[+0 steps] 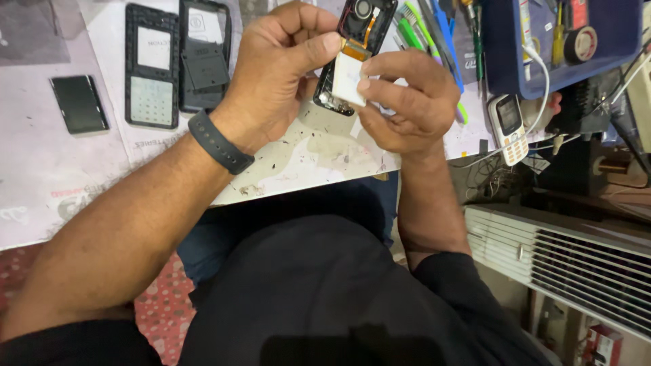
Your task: The person disassembles a mobile phone using a screwdriver and tweezers, removes the battery, and cleans the internal components with a toothbrush. The person then reassembles the phone.
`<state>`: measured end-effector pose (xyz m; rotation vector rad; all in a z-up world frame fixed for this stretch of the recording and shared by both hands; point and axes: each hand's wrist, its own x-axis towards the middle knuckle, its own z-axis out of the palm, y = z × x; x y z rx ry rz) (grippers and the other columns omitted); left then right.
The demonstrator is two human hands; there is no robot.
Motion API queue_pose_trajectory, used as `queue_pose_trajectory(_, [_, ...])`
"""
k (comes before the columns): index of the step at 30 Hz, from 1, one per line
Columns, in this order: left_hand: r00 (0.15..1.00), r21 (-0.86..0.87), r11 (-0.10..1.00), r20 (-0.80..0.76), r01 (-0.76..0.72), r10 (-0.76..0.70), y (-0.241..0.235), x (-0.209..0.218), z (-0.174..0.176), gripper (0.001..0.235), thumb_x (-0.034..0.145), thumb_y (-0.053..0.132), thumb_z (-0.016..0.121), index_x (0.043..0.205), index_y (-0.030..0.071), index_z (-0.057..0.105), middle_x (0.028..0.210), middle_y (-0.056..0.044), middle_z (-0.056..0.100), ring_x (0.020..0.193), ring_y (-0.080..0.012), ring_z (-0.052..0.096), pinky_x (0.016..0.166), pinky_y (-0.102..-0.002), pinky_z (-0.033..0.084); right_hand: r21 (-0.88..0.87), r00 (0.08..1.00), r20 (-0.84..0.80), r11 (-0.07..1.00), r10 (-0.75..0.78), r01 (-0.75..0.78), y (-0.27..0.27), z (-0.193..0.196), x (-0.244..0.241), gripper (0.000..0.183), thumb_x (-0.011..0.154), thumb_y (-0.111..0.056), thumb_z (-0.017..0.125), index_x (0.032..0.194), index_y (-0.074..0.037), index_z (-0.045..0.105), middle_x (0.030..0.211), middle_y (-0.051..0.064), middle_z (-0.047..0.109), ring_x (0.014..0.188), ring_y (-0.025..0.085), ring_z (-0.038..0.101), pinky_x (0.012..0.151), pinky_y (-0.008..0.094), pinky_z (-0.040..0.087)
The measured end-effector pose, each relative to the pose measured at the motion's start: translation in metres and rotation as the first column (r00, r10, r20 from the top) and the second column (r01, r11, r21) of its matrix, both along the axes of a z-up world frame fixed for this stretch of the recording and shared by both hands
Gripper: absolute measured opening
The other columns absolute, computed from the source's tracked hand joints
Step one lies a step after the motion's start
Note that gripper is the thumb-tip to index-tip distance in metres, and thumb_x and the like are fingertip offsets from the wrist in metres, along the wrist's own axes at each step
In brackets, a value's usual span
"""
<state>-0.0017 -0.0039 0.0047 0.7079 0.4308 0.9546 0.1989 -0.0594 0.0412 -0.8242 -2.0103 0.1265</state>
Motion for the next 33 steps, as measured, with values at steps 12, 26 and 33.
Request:
queue_pose_trajectory(12, [0.996, -0.018, 0.998, 0.050, -0.067, 0.068, -0.001, 0.000, 0.004, 0.018, 0.100, 0.007, 0.076, 0.115, 0.001, 0.067, 0.095, -0.003, 0.071, 0.081, -0.0065, 0.066, 0.067, -0.020, 0.053, -0.253, 0.927, -0.335, 0.964, -0.172, 0.087, -0.005, -0.002, -0.004, 0.050, 0.082, -0.010, 0.091, 0.122, -0.002, 0.062, 0.116, 0.015, 0.058, 0.071, 0.011, 0.056, 0.059, 0.026, 0.044])
queue_pose_trajectory(26, [0.997, 0.006, 0.997, 0.021, -0.075, 0.075, -0.001, 0.000, 0.012, 0.022, 0.097, 0.011, 0.077, 0.114, 0.003, 0.067, 0.094, -0.002, 0.072, 0.084, -0.0086, 0.067, 0.077, -0.024, 0.059, -0.659, 0.717, -0.672, 0.593, -0.188, -0.462, -0.006, -0.009, 0.002, 0.049, 0.091, 0.000, 0.081, 0.134, 0.004, 0.056, 0.110, 0.013, 0.073, 0.086, 0.012, 0.067, 0.062, 0.023, 0.053])
queue_pose_trajectory(33, [0.992, 0.136, 0.990, -0.125, 0.039, -0.021, -0.004, -0.002, 0.013, 0.028, 0.099, 0.021, 0.075, 0.120, 0.002, 0.068, 0.095, 0.001, 0.071, 0.079, -0.0042, 0.059, 0.070, -0.019, 0.048, -0.644, 0.658, -0.717, 0.580, -0.229, -0.500, -0.007, -0.011, 0.006, 0.044, 0.090, 0.002, 0.080, 0.128, 0.005, 0.059, 0.105, 0.011, 0.072, 0.080, 0.011, 0.067, 0.063, 0.024, 0.053])
